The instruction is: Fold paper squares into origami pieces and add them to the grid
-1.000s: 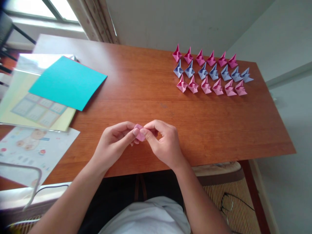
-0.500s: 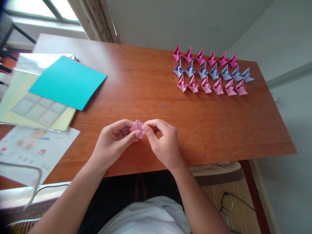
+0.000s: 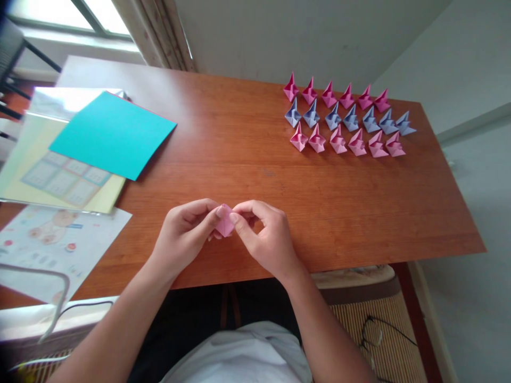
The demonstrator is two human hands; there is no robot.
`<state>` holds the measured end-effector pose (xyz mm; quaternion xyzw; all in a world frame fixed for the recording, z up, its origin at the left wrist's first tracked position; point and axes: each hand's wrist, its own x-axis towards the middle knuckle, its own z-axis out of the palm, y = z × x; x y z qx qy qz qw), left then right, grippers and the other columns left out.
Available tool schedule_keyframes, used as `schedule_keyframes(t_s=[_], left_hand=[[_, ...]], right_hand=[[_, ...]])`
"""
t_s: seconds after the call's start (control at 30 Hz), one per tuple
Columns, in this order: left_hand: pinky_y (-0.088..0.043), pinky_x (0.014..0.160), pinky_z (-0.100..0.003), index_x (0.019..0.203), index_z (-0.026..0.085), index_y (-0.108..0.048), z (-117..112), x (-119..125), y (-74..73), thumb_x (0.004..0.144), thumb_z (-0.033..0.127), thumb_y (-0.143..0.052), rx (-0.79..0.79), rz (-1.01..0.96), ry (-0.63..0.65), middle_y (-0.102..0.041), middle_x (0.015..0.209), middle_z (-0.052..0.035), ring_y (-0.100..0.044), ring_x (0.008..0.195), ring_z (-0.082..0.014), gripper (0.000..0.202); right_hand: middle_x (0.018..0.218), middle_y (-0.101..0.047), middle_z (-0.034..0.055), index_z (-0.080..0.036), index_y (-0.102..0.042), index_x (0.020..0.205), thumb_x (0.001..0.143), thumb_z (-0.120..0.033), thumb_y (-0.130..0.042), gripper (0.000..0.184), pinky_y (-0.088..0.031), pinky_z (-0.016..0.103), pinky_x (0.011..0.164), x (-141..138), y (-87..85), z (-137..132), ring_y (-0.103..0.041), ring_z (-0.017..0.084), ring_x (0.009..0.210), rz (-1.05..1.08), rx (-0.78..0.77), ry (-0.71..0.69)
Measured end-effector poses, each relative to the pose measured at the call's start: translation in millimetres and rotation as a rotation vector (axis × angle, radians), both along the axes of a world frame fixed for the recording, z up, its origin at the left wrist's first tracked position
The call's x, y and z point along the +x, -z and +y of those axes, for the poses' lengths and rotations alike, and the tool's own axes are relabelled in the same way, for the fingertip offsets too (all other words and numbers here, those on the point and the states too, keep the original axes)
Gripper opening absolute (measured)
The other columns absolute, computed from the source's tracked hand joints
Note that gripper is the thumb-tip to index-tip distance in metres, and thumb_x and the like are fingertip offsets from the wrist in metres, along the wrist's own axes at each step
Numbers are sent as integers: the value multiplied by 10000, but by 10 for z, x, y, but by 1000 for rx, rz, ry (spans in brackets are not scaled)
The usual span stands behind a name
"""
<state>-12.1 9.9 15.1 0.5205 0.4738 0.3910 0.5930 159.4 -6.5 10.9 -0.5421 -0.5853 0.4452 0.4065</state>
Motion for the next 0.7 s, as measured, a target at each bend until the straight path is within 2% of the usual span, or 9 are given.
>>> schedule_keyframes(t_s=[0.17,0.37,0.53,0.7], left_hand=[[-452,527,-210,695,155,-676,-4,12,14,862,439,-767,-15,-3,-39,-657,619,-13,-582,574,-117,342],[-512,590,-218,830,153,-703,-9,34,-3,782,386,-850,-101,-114,26,-702,729,-22,-645,657,-136,280],[-524,619,-218,846,150,-707,-16,25,36,804,354,-836,-88,-108,40,-708,758,-30,-656,694,-139,246],[-514,588,-193,852,146,-710,7,39,-19,859,374,-786,-106,-132,64,-712,731,-22,-657,658,-120,241]], right_hand=[[871,-751,30,-232,-715,910,947,-359,-670,140,-577,323,721,-35,16,-16,-704,181,781,49,-17,18],[858,-734,22,-245,-707,889,943,-354,-669,128,-549,314,711,-34,13,-5,-672,175,777,-1,86,159],[916,-744,23,-252,-708,940,945,-344,-673,99,-553,314,733,-21,55,1,-689,179,829,49,48,135],[910,-740,22,-248,-707,939,945,-328,-669,89,-549,317,744,8,40,6,-684,179,821,34,41,121]])
